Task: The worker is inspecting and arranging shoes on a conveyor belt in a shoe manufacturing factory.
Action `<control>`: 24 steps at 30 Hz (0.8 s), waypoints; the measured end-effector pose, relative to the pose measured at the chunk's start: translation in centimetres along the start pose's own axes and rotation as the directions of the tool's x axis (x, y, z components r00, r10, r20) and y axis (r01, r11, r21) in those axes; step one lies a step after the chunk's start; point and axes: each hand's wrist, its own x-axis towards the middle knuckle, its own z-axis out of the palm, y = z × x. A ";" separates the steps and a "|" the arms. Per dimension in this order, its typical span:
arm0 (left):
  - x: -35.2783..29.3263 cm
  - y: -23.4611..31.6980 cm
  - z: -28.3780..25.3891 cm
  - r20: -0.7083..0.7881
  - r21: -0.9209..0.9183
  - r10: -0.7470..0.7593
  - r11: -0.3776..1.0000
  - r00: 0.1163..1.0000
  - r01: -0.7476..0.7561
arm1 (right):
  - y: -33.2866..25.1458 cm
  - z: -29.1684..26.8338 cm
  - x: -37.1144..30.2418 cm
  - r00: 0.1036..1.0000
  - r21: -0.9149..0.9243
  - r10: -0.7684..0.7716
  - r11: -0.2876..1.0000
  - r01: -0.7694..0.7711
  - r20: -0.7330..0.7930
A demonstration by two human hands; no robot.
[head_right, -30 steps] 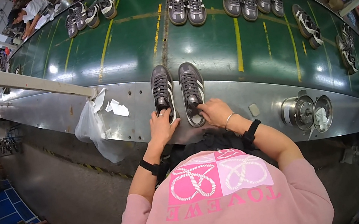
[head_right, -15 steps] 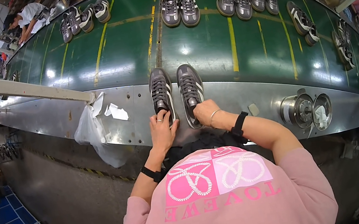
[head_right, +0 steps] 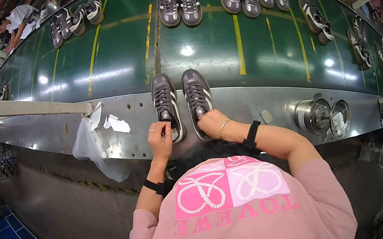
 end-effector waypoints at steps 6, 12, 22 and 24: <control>0.5 -2.0 1.0 0.011 0.043 -0.297 0.954 0.955 0.297 | 1.2 -0.4 -4.2 0.925 0.508 0.302 0.848 -0.149 -0.232; 2.3 -2.8 1.8 0.217 -0.060 -0.509 0.845 0.833 0.531 | 2.8 3.0 -3.2 0.831 0.828 0.553 0.490 -0.271 -0.055; 1.9 -2.5 1.9 0.548 -0.551 -0.583 0.289 0.600 0.783 | 7.5 5.3 -4.4 0.818 0.933 0.493 -0.330 -0.141 0.298; 2.0 -1.0 1.7 0.573 -0.571 -0.570 0.237 0.589 0.786 | 6.1 3.2 -3.8 0.819 0.903 0.461 -0.401 -0.152 0.343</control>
